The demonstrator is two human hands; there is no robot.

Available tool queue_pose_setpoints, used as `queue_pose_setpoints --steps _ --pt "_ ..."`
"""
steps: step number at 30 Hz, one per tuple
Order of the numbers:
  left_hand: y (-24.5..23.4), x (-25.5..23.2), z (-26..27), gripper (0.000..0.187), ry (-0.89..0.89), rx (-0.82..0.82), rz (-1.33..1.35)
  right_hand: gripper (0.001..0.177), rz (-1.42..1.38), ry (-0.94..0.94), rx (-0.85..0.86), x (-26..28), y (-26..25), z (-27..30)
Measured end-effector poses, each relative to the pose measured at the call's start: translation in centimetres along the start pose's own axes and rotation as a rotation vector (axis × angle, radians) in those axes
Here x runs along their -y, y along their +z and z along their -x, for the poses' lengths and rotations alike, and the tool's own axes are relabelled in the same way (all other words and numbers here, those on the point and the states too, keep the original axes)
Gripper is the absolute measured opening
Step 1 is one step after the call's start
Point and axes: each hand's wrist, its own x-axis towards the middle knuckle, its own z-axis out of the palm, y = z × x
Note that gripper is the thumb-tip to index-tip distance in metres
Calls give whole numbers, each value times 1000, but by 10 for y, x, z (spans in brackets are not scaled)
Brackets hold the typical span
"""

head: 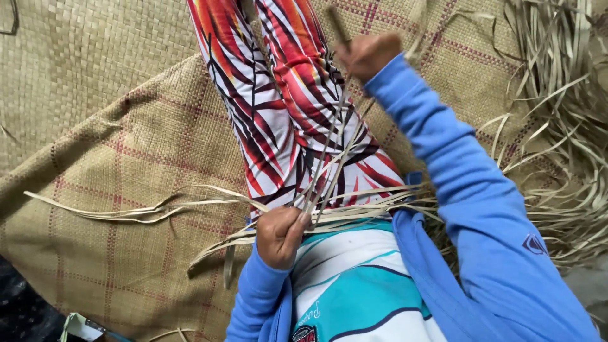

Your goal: The person is weaving long strips of dried plant material together to form a bundle, using a small wooden stick to guide and tighten the weave.

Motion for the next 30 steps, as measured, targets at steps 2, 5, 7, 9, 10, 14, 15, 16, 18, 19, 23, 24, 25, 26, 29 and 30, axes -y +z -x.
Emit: queue_pose_setpoints --steps 2,5,7,9,10,14,15,16,18,19,23,24,25,26,29,30 --pt "-7 -7 7 27 -49 58 69 70 224 71 192 -42 17 7" --pt "-13 -15 8 36 -54 89 55 85 622 205 188 -90 35 22" --pt "-9 -6 9 34 -72 66 0 62 367 224 70 -57 -14 -10" --pt "-4 -4 4 33 -92 45 -52 45 112 236 -44 -18 -50 -35" --pt "-3 -5 -1 29 -95 41 -81 31 -140 215 -171 6 -62 -44" --pt "4 0 -10 30 -64 8 -166 19 -705 -264 -18 127 -157 -69" --pt "4 5 -7 30 -57 8 -165 19 -699 -266 -21 147 -160 -60" --pt "4 9 -4 27 -57 21 -194 27 -826 -230 99 168 -164 -51" --pt "5 15 0 25 -49 34 -224 37 -946 -195 215 192 -169 -44" --pt "5 16 1 17 -41 18 -237 35 -971 -167 216 197 -172 -45" --pt "3 9 -2 18 -31 -28 -246 36 -858 -99 230 199 -182 -55" --pt "3 9 -1 18 -29 -28 -244 36 -855 -100 230 189 -163 -51" --pt "2 8 1 25 -33 -25 -174 30 -669 -121 174 181 -144 -46" --pt "0 6 3 32 -37 -23 -105 24 -482 -142 118 174 -126 -41" --pt "-8 -6 9 27 -29 24 -35 86 80 -216 267 121 -54 -27" --pt "-10 -9 13 27 -33 22 -37 86 76 -218 268 100 -36 -23"
